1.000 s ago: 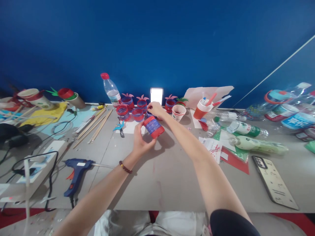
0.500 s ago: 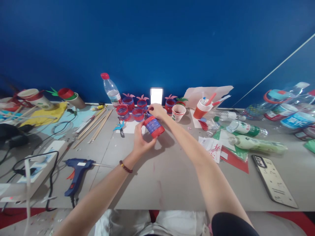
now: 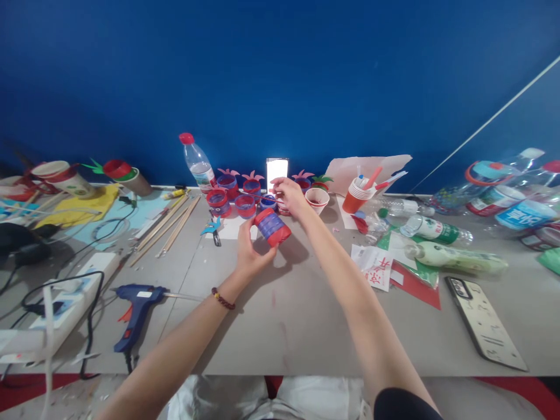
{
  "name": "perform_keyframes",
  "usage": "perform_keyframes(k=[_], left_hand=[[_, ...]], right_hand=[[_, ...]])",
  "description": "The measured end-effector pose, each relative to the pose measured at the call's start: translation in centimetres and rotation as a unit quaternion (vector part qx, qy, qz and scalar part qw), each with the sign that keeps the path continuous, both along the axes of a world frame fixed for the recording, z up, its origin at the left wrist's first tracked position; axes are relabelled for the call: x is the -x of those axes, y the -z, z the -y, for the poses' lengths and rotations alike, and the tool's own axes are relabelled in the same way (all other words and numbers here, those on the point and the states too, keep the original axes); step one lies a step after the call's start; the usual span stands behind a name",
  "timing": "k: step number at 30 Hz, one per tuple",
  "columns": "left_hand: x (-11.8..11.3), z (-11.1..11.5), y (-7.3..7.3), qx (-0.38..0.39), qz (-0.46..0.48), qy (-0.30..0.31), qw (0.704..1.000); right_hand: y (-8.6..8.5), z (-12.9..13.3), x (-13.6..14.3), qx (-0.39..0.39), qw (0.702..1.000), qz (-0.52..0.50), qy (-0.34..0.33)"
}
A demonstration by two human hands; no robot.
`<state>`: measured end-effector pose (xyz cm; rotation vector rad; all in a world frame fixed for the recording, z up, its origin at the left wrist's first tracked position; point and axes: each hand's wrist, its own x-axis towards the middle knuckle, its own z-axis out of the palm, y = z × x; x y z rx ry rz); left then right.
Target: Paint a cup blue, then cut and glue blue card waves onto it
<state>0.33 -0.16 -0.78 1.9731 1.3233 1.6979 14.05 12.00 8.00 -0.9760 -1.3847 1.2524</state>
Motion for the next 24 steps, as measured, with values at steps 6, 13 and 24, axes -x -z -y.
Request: perform_keyframes(k=[6,13,24], left_hand=[[-0.2,0.1,0.2,-0.002,-0.005,0.0,1.0],[-0.4,0.5,-0.4,0.0,-0.036,-0.022,0.999],[-0.2,0.1,-0.2,0.009,-0.108,-0.045,0.993]], right_hand=[[-1.5,2.7,-2.0,0.103,0.947,-0.277,-0.125],[-0.9,2.8,-1.7,0.067,0.954,-0.247,-0.158],[-0.5,-2.5,1.8,-0.159,0.925,0.304,-0.163]])
